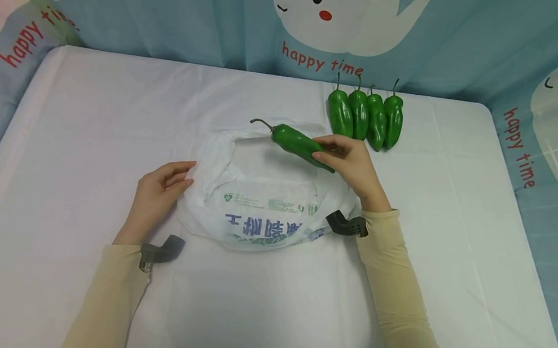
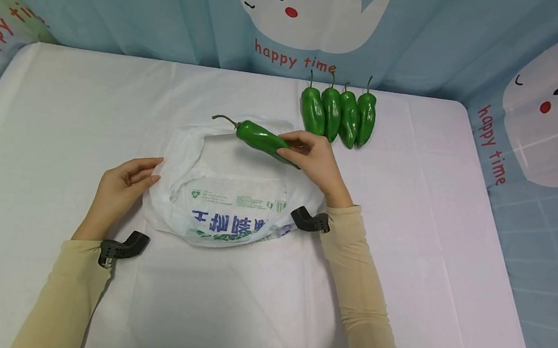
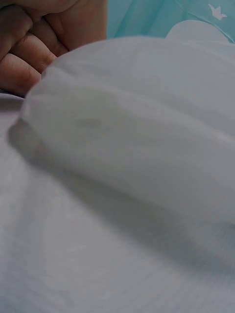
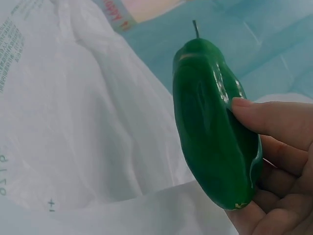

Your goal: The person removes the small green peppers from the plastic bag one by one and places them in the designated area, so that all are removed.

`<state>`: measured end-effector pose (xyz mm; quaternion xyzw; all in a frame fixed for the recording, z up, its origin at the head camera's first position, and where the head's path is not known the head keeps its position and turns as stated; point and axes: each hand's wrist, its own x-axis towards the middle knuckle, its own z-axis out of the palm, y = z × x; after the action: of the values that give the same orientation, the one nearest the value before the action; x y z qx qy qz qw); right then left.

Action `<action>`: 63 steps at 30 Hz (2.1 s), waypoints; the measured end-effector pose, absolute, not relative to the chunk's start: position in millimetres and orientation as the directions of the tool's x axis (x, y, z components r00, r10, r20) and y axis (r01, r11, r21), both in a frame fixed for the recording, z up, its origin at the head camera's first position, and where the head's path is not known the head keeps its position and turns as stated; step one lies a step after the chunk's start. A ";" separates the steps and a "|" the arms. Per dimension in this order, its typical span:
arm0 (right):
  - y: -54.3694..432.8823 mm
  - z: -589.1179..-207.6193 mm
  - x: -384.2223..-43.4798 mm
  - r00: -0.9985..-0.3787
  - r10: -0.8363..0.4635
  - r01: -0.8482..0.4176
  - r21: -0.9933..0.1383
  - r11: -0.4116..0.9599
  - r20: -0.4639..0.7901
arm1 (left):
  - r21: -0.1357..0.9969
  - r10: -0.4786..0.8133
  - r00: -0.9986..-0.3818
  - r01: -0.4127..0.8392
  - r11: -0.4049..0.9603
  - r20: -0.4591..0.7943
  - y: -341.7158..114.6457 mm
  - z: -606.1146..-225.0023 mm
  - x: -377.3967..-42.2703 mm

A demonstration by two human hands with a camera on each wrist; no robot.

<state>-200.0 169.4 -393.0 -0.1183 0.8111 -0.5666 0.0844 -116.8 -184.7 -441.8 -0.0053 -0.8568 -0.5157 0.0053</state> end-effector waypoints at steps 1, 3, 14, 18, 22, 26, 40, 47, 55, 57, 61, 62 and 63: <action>169.9 -392.8 -200.1 -0.959 -0.282 -0.092 -0.939 0.330 -0.005 | 0.884 0.003 -1.000 0.015 0.467 0.015 -184.6 -441.8 -116.9; 171.2 -392.6 -200.5 -0.964 -0.267 -0.085 -0.939 0.333 -0.008 | 0.884 0.004 -1.000 0.016 0.467 0.016 -184.6 -441.8 -117.1; 178.3 -394.1 -202.7 -0.982 -0.184 -0.091 -0.961 0.261 0.043 | 0.886 0.005 -1.000 0.017 0.464 0.016 -184.7 -442.0 -117.3; 180.1 -393.9 -203.4 -0.984 -0.171 -0.093 -0.967 0.237 0.052 | 0.882 0.004 -1.000 0.015 0.471 0.016 -184.6 -442.3 -117.5; 182.0 -393.2 -203.5 -0.986 -0.161 -0.086 -0.967 0.242 0.048 | 0.881 0.003 -1.000 0.014 0.473 0.015 -184.5 -442.3 -117.5; 183.9 -393.1 -203.6 -0.989 -0.142 -0.086 -0.964 0.253 0.051 | 0.883 0.001 -1.000 0.011 0.469 0.011 -184.3 -442.2 -117.4; 192.1 -395.3 -206.0 -0.990 -0.077 -0.131 -0.973 0.190 0.118 | 0.884 0.003 -1.000 0.016 0.467 0.016 -184.7 -443.2 -117.5; 195.5 -394.0 -206.4 -0.992 -0.048 -0.128 -0.969 0.211 0.120 | 0.888 0.003 -1.000 0.018 0.460 0.018 -184.8 -443.7 -117.7; 200.6 -394.8 -208.3 -0.992 0.000 -0.120 -0.968 0.220 0.123 | 0.892 0.004 -1.000 0.015 0.451 0.015 -184.6 -443.2 -117.8; 202.3 -395.7 -209.3 -0.992 0.027 -0.111 -0.971 0.211 0.119 | 0.892 0.002 -1.000 0.014 0.453 0.015 -184.5 -443.1 -117.8; 206.0 -396.9 -211.3 -0.990 0.099 -0.086 -0.982 0.170 0.104 | 0.891 0.000 -1.000 0.013 0.454 0.015 -184.4 -443.3 -117.9; 207.0 -397.4 -211.7 -0.988 0.118 -0.081 -0.984 0.156 0.100 | 0.890 0.000 -1.000 0.013 0.457 0.014 -184.4 -443.3 -117.9; 208.1 -397.7 -212.2 -0.986 0.136 -0.078 -0.987 0.142 0.098 | 0.889 0.000 -1.000 0.013 0.459 0.014 -184.4 -443.4 -117.9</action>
<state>-212.2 208.1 -397.7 0.0194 0.7510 -0.6549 -0.0819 -117.9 -184.4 -443.4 -0.0036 -0.8540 -0.5203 0.0062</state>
